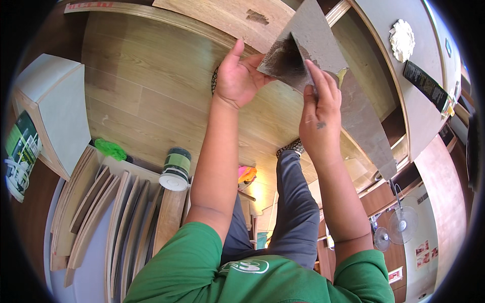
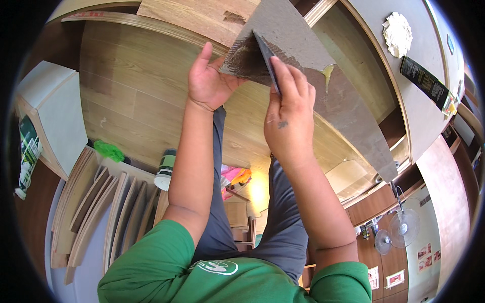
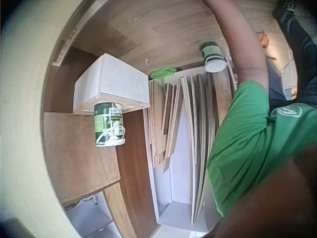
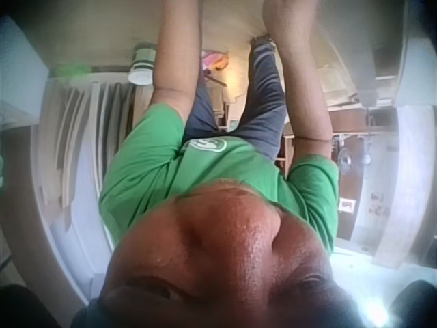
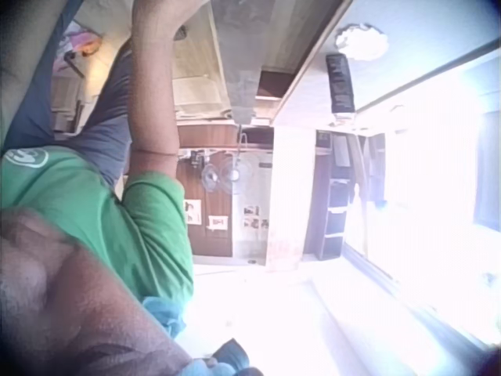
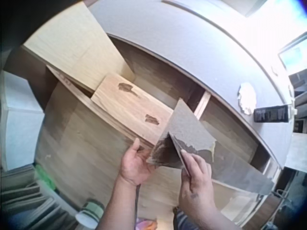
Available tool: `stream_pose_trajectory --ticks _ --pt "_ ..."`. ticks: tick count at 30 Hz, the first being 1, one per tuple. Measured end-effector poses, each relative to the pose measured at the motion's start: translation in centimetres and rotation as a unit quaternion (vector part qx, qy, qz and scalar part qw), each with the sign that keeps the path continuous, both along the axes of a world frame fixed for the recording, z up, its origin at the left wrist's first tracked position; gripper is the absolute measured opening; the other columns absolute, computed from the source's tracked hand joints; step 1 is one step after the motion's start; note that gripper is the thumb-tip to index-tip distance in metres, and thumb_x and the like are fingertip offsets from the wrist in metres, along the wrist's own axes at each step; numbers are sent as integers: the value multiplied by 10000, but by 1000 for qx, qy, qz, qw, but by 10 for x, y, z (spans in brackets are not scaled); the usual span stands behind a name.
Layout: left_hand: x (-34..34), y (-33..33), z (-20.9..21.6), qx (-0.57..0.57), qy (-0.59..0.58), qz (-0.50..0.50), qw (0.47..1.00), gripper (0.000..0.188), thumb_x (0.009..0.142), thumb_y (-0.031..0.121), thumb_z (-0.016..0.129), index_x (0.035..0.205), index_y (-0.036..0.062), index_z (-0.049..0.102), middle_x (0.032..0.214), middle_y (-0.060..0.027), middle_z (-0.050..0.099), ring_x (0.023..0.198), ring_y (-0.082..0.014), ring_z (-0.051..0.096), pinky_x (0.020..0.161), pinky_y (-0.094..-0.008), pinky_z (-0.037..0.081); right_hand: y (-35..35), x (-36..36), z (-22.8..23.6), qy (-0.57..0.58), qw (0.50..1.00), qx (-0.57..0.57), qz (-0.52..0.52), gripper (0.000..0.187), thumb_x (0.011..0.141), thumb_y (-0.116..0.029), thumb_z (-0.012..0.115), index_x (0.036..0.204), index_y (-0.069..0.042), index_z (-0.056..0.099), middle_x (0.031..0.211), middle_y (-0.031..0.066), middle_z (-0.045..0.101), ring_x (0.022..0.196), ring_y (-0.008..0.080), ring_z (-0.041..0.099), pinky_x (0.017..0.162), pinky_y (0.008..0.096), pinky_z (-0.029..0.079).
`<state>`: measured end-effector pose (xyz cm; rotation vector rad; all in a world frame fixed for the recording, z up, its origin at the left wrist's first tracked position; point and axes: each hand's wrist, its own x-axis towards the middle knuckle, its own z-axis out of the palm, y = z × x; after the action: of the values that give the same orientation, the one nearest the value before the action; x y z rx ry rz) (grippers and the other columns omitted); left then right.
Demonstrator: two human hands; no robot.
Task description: The person pours glue from a container onto a wood panel and spreads it evenly across the surface using a scraper.
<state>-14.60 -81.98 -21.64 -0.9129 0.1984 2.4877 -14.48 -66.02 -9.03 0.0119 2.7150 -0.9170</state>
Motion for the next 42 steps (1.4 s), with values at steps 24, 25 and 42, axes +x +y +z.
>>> stream_pose_trajectory --ticks 24,25,42 --pt "5 -9 -15 123 77 11 989 806 1008 635 329 1219 -75 647 1307 -177 636 1239 -287 569 1088 -437 413 -11 27 31 -14 998 -51 22 486 889 53 587 1360 -66 571 1273 178 567 1125 367 531 992 421 432" --pt "4 -7 -13 93 64 11 994 808 1007 637 325 1231 -71 642 1318 -170 631 1248 -285 562 1094 -440 406 -9 27 27 -5 999 -47 17 488 891 52 587 1363 -68 569 1271 176 568 1124 364 532 993 421 431" --pt "14 -14 -41 -416 -180 118 883 782 1013 625 241 1395 -12 486 1196 -169 590 1025 -253 549 894 -396 422 1 -3 -83 -250 943 -80 -204 291 942 -156 500 1121 46 610 999 285 657 916 461 620 852 445 496"
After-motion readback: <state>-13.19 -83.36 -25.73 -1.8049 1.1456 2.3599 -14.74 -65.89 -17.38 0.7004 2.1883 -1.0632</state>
